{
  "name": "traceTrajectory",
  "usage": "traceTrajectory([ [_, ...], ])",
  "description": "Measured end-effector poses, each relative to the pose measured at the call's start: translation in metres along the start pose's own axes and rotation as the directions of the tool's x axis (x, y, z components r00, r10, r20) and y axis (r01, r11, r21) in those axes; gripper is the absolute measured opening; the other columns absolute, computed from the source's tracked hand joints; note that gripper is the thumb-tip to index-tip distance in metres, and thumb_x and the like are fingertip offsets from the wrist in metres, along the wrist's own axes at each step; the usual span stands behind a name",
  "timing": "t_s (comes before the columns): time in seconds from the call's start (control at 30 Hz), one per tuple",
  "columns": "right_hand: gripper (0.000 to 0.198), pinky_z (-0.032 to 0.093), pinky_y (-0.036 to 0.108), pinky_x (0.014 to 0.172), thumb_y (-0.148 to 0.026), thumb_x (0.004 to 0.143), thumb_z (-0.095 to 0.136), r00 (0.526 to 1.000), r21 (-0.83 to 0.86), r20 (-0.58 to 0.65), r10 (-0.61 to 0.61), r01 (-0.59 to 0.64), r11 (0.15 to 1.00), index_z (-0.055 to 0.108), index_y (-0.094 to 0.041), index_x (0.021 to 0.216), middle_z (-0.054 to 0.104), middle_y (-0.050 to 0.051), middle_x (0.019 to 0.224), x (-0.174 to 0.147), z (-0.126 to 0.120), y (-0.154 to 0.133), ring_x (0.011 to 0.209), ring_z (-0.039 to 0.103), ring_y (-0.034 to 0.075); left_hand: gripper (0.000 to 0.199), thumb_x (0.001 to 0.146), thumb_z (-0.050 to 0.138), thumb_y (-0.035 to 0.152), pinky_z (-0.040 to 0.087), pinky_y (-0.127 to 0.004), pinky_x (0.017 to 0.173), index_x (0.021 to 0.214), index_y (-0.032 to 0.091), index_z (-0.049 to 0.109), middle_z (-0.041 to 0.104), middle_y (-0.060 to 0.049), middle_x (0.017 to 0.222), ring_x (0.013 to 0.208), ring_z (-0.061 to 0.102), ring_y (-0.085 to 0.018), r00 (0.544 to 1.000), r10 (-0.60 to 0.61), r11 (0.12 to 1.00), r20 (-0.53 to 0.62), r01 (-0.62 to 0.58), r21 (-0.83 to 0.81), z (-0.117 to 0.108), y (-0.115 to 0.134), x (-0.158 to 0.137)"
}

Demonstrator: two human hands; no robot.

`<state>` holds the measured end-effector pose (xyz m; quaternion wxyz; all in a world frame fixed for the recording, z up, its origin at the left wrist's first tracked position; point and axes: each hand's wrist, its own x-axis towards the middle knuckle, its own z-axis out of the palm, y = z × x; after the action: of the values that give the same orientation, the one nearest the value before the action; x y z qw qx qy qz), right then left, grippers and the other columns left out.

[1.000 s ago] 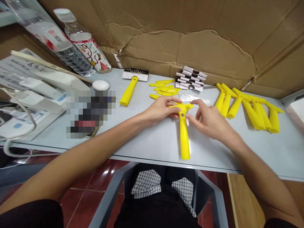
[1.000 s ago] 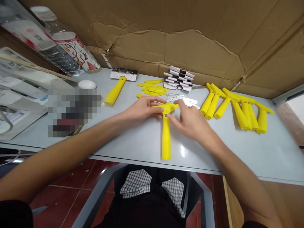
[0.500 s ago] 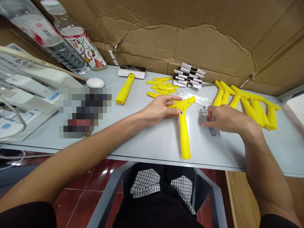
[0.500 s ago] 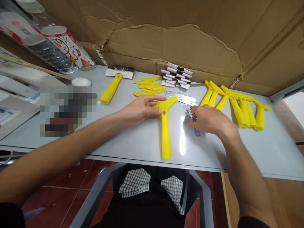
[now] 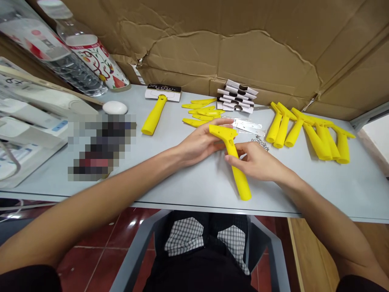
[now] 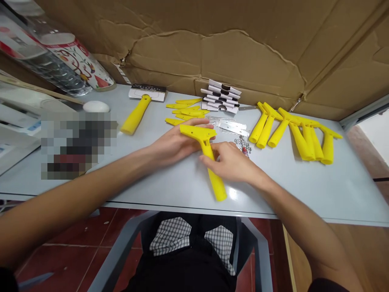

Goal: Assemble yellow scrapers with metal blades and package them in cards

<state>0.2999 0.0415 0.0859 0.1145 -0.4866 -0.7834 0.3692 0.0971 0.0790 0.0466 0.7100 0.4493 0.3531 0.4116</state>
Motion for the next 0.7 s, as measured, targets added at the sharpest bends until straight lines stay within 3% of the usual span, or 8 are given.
traceTrajectory([
  [0.07,0.033,0.047,0.035,0.066,-0.053,0.097,0.068,0.997,0.061,-0.056,0.054,-0.051,0.997,0.070,-0.022,0.088,0.075,0.004,0.084,0.003,0.002,0.004,0.077,0.067,0.022,0.027,0.100,0.060,0.026,0.062,-0.049,0.105,0.124,0.023,0.072,0.081,-0.012,0.126,0.118,0.078,-0.029,0.998,-0.062,0.997,-0.018,0.061,-0.051,-0.001,0.000,0.001],
  [0.17,0.041,0.046,0.034,0.059,-0.063,0.093,0.073,0.984,0.130,-0.069,0.164,-0.154,0.979,0.070,-0.022,0.092,0.070,0.003,0.068,0.007,0.003,0.007,0.064,0.065,0.021,0.041,0.107,0.046,0.047,0.064,-0.052,0.100,0.114,0.018,0.074,0.083,-0.018,0.115,0.115,0.079,-0.034,0.989,-0.148,0.986,-0.007,0.147,-0.076,-0.003,0.003,0.002],
  [0.27,0.046,0.046,0.034,0.059,-0.067,0.093,0.073,0.981,0.157,-0.035,0.189,-0.181,0.971,0.070,-0.022,0.095,0.069,0.002,0.063,0.007,0.002,0.007,0.059,0.066,0.021,0.040,0.105,0.054,0.052,0.065,-0.049,0.098,0.108,0.017,0.074,0.083,-0.018,0.113,0.112,0.080,-0.034,0.991,-0.134,0.989,0.022,0.135,-0.064,-0.003,0.004,0.000],
  [0.43,0.050,0.046,0.037,0.065,-0.071,0.095,0.069,0.987,-0.204,-0.016,0.159,-0.159,0.966,0.073,-0.024,0.081,0.071,0.004,0.066,-0.008,-0.033,0.005,0.067,0.069,0.024,0.017,0.100,0.071,0.027,0.067,-0.039,0.092,0.107,0.013,0.077,0.084,-0.018,0.113,0.100,0.083,-0.026,0.993,-0.115,0.993,0.016,0.115,-0.013,0.000,-0.003,-0.003],
  [0.53,0.048,0.045,0.041,0.067,-0.068,0.095,0.071,0.957,-0.407,-0.207,0.205,-0.275,0.871,0.071,-0.026,0.072,0.072,0.007,0.067,-0.027,-0.060,0.012,0.075,0.070,0.029,0.018,0.103,0.070,0.026,0.069,-0.035,0.083,0.108,0.012,0.079,0.084,-0.019,0.113,0.099,0.083,-0.025,0.990,-0.141,0.990,-0.007,0.141,-0.009,0.001,-0.005,-0.003],
  [0.6,0.043,0.045,0.043,0.070,-0.066,0.094,0.073,0.930,-0.468,-0.299,0.213,-0.337,0.817,0.073,-0.026,0.079,0.077,0.009,0.077,-0.040,-0.065,0.021,0.084,0.071,0.033,0.018,0.104,0.069,0.026,0.069,-0.033,0.081,0.108,0.012,0.079,0.084,-0.018,0.112,0.100,0.083,-0.025,0.989,-0.147,0.989,-0.016,0.146,-0.007,0.001,-0.004,-0.002],
  [0.7,0.039,0.048,0.046,0.072,-0.060,0.096,0.069,0.903,-0.472,-0.343,0.259,-0.404,0.783,0.078,-0.023,0.105,0.082,0.010,0.095,-0.053,-0.049,0.034,0.087,0.073,0.035,0.020,0.105,0.068,0.027,0.069,-0.033,0.081,0.111,0.012,0.079,0.084,-0.018,0.112,0.100,0.083,-0.025,0.988,-0.155,0.988,-0.005,0.155,0.010,0.001,-0.003,-0.003],
])
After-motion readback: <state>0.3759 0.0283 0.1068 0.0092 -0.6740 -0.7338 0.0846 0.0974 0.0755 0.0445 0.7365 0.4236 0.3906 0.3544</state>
